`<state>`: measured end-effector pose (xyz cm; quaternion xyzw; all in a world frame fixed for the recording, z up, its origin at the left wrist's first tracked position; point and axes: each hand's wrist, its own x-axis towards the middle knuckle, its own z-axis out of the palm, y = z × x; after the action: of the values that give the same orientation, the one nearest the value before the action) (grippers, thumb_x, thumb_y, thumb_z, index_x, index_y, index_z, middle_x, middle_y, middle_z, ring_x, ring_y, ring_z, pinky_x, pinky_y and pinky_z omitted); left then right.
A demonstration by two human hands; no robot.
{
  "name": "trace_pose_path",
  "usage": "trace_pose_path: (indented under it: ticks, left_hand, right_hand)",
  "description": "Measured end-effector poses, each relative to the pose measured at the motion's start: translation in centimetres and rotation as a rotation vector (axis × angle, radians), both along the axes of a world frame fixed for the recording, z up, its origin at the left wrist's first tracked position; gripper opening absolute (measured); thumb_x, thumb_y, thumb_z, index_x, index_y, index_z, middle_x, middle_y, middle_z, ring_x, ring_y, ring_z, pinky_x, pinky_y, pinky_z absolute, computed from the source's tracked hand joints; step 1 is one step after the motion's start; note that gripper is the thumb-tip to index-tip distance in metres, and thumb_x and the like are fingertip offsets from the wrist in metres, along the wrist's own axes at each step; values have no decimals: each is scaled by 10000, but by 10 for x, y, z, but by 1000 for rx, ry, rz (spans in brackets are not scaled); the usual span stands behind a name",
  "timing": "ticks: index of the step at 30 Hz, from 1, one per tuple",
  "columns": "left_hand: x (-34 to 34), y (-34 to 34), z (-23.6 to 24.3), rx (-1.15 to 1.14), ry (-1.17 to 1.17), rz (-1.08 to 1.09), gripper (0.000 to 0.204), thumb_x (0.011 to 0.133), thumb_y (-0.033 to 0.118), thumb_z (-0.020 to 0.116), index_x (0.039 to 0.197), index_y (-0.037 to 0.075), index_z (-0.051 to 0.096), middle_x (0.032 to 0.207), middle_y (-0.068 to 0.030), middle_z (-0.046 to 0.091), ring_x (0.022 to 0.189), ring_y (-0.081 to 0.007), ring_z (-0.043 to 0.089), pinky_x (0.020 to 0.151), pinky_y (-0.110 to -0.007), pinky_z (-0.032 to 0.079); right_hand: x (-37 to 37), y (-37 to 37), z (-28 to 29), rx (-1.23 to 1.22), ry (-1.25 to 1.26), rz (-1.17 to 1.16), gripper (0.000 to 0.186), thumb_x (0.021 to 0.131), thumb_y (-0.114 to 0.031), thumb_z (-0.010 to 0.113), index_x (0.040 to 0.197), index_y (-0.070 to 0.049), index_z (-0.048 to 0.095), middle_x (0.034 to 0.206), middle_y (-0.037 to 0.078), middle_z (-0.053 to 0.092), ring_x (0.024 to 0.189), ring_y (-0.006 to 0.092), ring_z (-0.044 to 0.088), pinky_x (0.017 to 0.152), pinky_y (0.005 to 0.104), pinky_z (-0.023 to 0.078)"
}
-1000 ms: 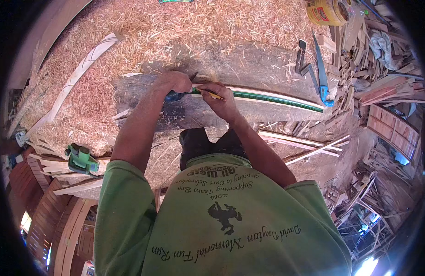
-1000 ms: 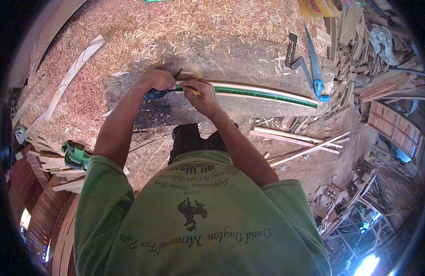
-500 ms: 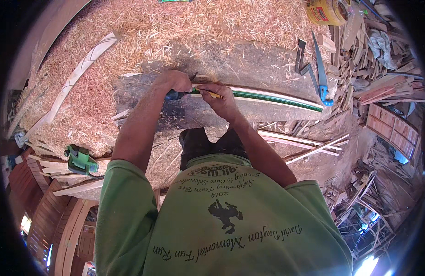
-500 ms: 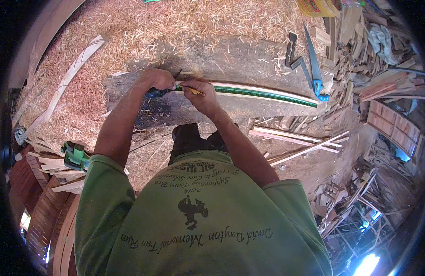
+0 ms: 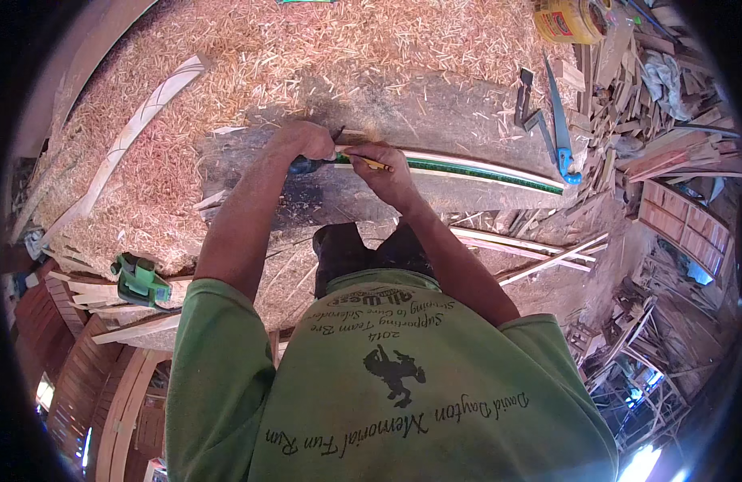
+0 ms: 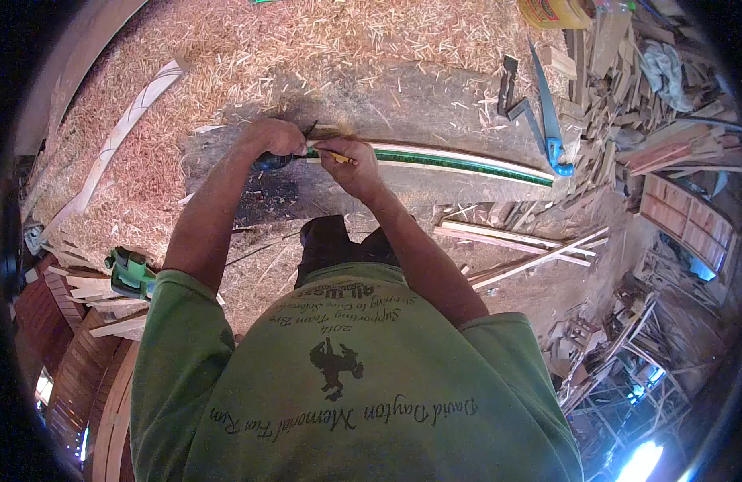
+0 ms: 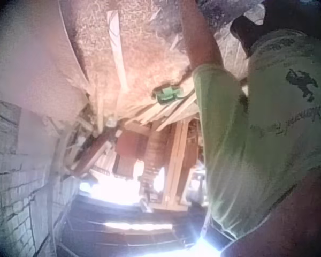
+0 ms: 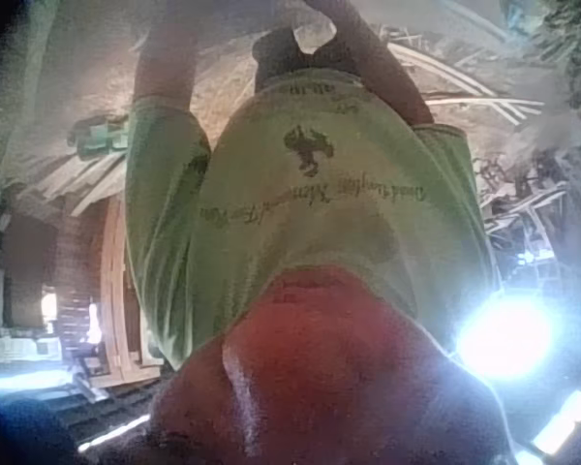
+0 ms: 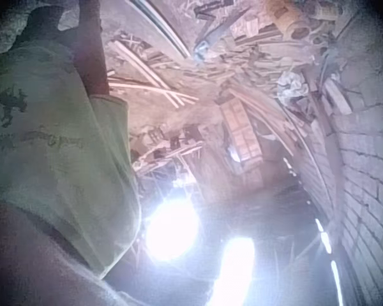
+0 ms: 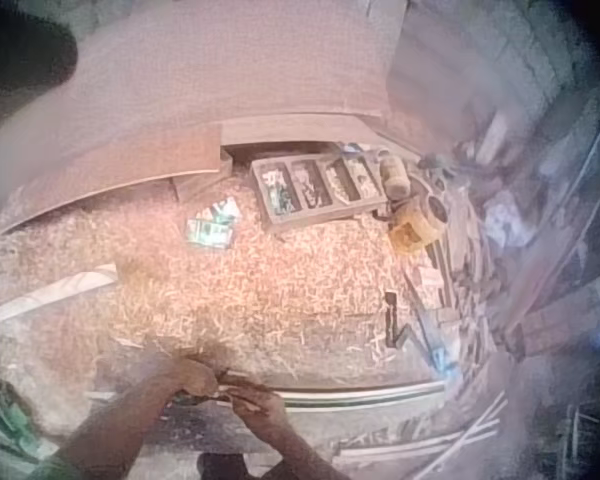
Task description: The person measures and marks a piece of wood with a tape measure, a try square, and a pencil, then cuts the marked wood with a hand saw.
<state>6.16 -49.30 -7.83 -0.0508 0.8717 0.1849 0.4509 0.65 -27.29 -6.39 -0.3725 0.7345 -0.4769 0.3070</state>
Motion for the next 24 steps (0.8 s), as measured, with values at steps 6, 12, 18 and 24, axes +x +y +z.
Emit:
trace_pose_path:
  ticks: [6,12,18,24]
  left_hand:
    - [-3,-1,12,56,-100,167,502,883,392,621,1259,72,715,1331,-202,673,1253,-377,637,1071,-473,481]
    - [-1,2,7,-39,-76,82,403,966,422,581,1242,168,726,1281,-130,708,1187,-355,666,999,-485,507]
    - [-2,2,0,47,-84,68,383,954,398,581,1234,184,730,1274,-130,707,1185,-356,663,993,-482,511]
    - [2,0,0,31,-26,37,377,955,397,567,1214,182,736,1250,-128,714,1169,-365,669,982,-490,520]
  right_hand:
    - [0,-3,1,-21,10,-7,207,898,-90,712,1092,-45,772,1011,132,761,918,271,704,841,369,545]
    - [2,0,3,20,-13,-27,225,911,-96,710,1123,-56,774,1038,121,761,962,255,691,888,368,528]
    - [1,0,-1,-3,10,-16,217,906,-68,712,1114,-53,776,1036,119,762,966,251,696,887,365,531]
    - [5,-1,-2,-10,8,-42,201,918,-63,710,1108,-44,774,1026,115,765,955,237,699,876,351,535]
